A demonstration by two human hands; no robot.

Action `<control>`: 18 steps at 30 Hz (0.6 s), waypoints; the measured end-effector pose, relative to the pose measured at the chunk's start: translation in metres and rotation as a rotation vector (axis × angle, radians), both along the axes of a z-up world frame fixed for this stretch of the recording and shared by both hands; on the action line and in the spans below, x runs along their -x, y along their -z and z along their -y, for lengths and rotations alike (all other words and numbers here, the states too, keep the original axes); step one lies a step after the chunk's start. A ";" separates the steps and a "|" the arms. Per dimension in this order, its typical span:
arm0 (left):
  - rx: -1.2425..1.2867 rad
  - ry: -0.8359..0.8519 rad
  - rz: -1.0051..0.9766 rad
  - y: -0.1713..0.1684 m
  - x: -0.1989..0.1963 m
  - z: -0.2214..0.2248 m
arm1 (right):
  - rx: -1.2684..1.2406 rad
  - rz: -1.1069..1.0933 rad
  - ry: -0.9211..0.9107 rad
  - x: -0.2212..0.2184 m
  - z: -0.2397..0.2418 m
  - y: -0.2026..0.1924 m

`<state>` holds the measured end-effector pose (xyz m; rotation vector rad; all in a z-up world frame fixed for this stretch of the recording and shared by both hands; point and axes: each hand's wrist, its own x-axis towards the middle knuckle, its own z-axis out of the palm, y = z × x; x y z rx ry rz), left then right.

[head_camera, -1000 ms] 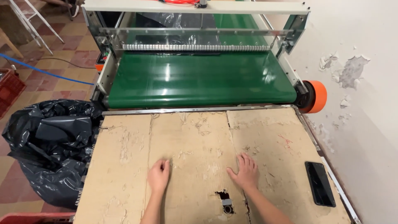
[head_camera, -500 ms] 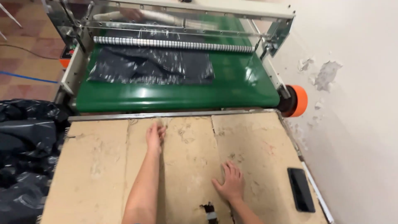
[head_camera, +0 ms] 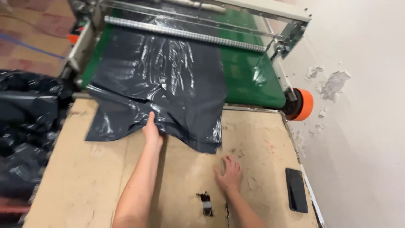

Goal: Catching plastic bags from a production machine, folding them, and stacking them in a crate.

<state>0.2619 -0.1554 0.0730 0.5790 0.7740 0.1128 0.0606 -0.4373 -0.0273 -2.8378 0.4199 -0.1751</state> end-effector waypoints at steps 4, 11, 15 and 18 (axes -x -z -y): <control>-0.056 0.067 -0.020 -0.090 0.084 -0.009 | -0.475 0.049 0.178 -0.008 -0.003 -0.034; 0.012 0.021 0.233 -0.167 0.253 -0.049 | -1.939 0.126 0.240 -0.031 0.039 0.075; -1.318 0.437 0.098 -0.112 0.381 -0.120 | -1.771 0.017 0.183 0.072 0.021 -0.053; -1.408 0.682 -0.032 -0.051 0.486 -0.151 | -1.284 -0.107 0.163 0.147 0.061 -0.046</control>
